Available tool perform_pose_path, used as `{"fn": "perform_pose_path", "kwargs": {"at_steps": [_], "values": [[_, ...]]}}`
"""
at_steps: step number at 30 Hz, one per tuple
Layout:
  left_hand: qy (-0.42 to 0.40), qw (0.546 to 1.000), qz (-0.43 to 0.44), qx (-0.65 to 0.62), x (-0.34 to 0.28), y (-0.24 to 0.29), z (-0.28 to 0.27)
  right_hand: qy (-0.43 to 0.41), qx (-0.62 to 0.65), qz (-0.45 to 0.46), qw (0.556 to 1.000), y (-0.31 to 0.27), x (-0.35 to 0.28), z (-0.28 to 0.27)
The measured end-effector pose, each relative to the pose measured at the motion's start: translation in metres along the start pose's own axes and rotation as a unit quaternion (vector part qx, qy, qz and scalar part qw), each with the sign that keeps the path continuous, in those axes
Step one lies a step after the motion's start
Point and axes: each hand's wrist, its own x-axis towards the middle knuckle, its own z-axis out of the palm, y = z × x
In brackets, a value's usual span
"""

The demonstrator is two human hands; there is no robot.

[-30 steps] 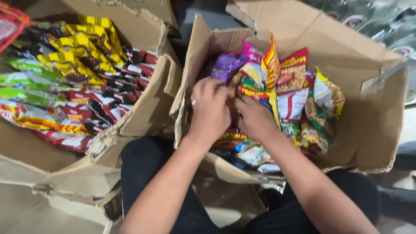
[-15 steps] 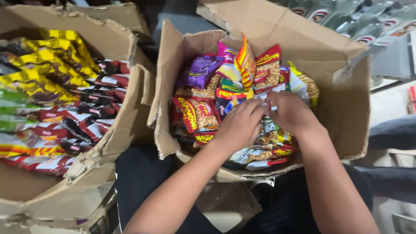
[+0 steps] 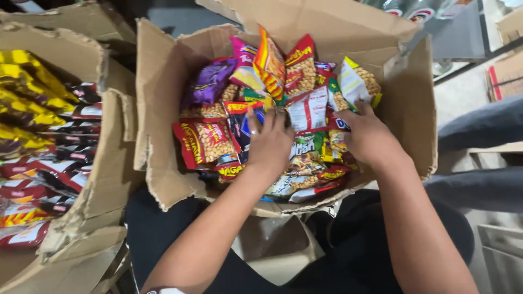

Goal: Sorting and organizing various snack bags inside cardboard bins in a retail environment.

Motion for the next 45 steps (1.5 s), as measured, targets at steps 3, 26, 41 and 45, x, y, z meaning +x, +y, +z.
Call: {"fn": "perform_pose_path", "kwargs": {"at_steps": [3, 26, 41, 45], "values": [[0.057, 0.99, 0.121, -0.035, 0.0, 0.015, 0.012, -0.008, 0.017, 0.004, 1.0, -0.015, -0.011, -0.01], [-0.097, 0.99, 0.088, -0.057, 0.013, 0.011, 0.004, -0.065, -0.187, 0.032, 0.98, -0.041, -0.006, 0.029], [-0.069, 0.989, 0.121, -0.055, -0.002, 0.012, 0.026, -0.049, -0.194, 0.075, 0.977, -0.054, -0.002, 0.021], [-0.069, 0.988, 0.123, -0.065, -0.002, 0.012, 0.026, -0.023, -0.241, 0.075, 0.967, -0.037, 0.008, 0.058]]}}
